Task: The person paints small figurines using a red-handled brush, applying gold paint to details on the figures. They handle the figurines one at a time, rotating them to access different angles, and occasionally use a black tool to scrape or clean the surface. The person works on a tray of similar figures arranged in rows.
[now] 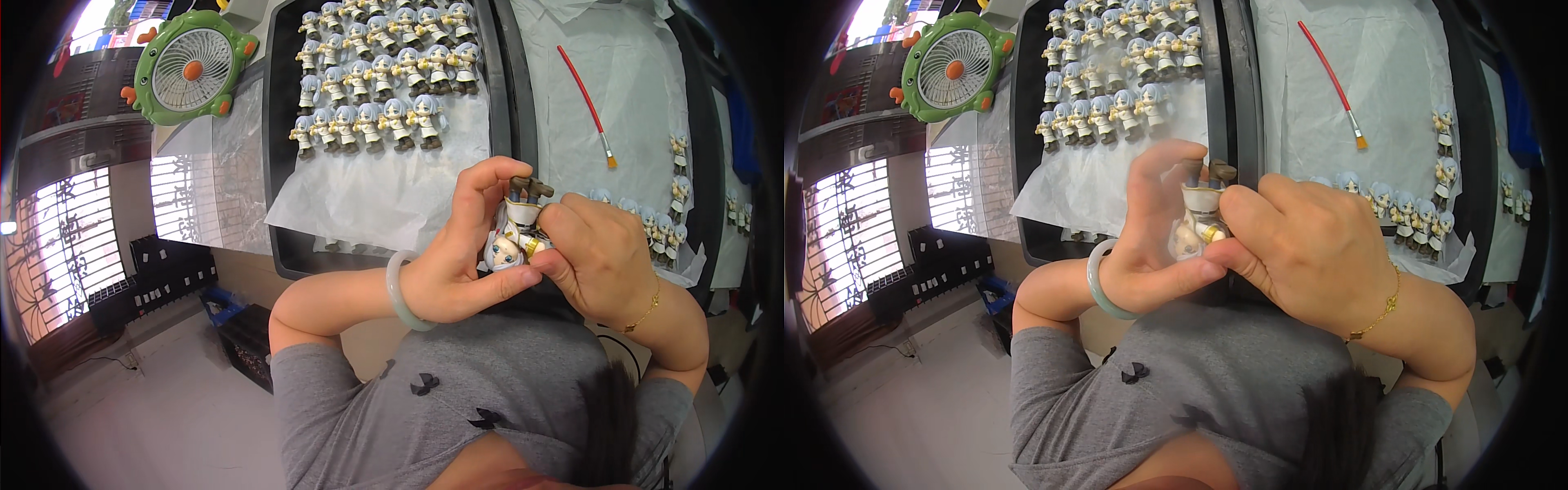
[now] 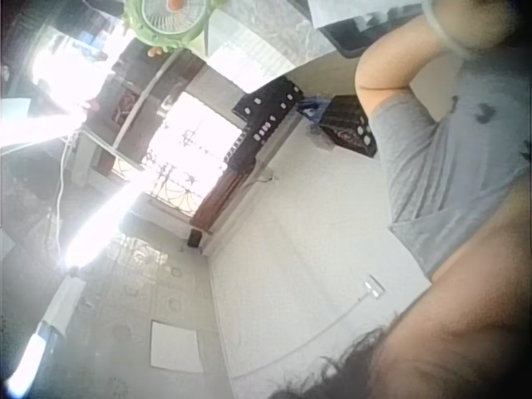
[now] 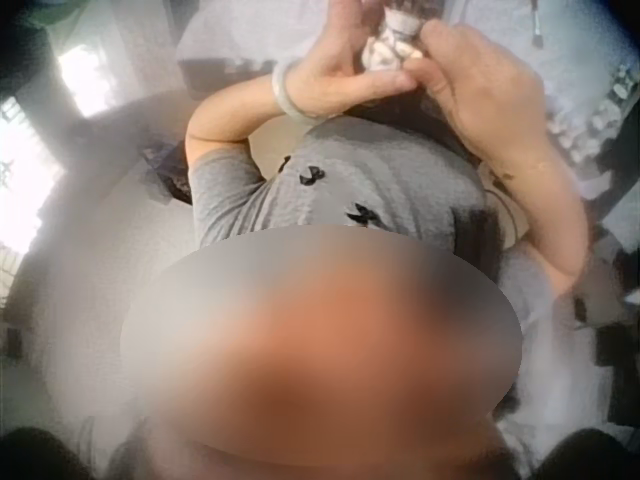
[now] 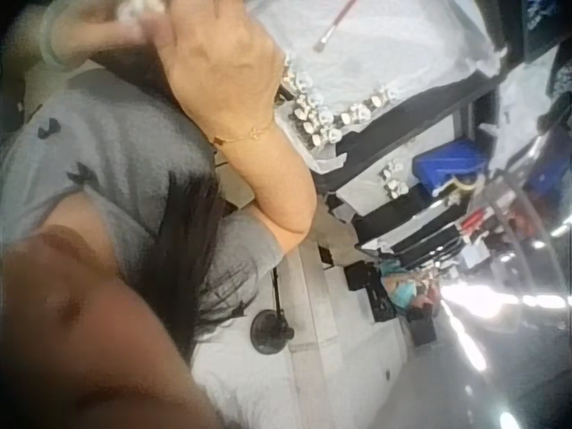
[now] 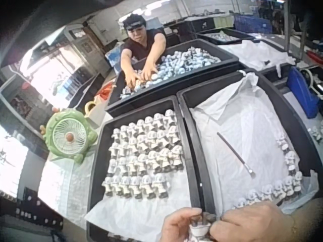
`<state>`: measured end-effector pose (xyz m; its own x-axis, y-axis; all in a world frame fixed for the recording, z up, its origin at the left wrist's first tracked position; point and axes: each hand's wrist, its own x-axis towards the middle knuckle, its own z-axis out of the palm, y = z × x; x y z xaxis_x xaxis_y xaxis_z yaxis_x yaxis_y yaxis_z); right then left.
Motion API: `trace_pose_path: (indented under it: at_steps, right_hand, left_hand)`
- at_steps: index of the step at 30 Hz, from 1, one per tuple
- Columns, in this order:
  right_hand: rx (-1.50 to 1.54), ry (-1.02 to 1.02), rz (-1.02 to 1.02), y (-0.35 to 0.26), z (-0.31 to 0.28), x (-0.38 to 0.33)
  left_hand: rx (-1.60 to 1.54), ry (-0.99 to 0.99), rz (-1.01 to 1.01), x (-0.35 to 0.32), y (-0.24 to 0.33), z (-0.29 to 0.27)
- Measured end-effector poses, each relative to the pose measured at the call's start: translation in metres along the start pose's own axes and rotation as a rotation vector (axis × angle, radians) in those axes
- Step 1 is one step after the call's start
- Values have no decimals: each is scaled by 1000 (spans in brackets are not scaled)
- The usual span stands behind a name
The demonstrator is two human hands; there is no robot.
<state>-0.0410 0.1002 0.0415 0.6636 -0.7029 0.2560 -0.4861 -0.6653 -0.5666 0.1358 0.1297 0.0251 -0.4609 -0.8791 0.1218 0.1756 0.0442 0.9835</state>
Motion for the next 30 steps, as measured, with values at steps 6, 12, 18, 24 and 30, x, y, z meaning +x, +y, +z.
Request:
trace_pose_path:
  at_steps: [6,12,18,24,30]
  right_hand:
    - [-29,-18,-19,-1,-1,0]
    - [-11,14,-4,-1,0,-1]
    - [-1,20,-8,-1,1,-1]
    - [-8,6,-46,-1,0,0]
    - [-5,39,-16,-1,2,0]
  left_hand:
    - [-38,5,-28,0,-1,0]
    - [-43,-17,-20,-1,-2,0]
    - [-71,-18,-31,-1,-3,-1]
    - [-76,-16,-43,-2,-1,0]
    - [-105,-43,-37,-1,-1,-2]
